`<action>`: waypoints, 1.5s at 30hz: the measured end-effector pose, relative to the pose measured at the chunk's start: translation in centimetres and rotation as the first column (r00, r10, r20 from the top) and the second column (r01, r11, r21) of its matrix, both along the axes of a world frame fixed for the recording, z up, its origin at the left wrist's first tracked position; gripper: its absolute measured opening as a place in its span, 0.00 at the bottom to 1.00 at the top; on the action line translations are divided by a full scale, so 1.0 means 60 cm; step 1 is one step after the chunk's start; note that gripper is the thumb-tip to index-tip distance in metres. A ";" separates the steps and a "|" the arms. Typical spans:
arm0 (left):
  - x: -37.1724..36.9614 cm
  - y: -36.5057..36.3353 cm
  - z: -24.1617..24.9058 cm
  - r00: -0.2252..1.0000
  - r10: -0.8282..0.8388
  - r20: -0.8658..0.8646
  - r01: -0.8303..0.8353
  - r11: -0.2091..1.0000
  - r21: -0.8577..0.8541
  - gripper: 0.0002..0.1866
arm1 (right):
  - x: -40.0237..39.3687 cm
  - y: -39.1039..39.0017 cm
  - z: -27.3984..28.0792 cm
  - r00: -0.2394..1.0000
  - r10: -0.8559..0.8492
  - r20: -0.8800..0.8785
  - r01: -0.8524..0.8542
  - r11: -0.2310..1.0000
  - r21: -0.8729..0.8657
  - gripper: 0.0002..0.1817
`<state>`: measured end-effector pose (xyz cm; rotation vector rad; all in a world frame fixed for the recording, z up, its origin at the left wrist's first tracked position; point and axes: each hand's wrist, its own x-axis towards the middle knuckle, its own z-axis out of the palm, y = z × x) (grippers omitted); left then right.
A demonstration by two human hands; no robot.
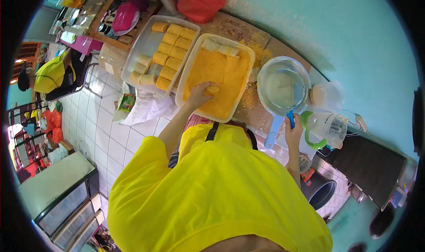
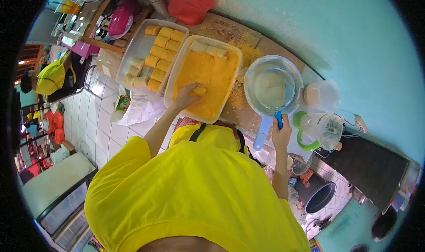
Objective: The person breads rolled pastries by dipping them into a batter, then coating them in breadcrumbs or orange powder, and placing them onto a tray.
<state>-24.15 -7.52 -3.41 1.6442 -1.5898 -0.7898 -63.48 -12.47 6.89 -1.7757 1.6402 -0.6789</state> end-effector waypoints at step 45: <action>0.521 -0.059 -0.048 0.727 -0.024 0.686 -0.297 0.890 0.345 0.27 | 0.145 0.053 0.043 0.919 -0.340 -0.201 0.310 0.936 -0.166 0.13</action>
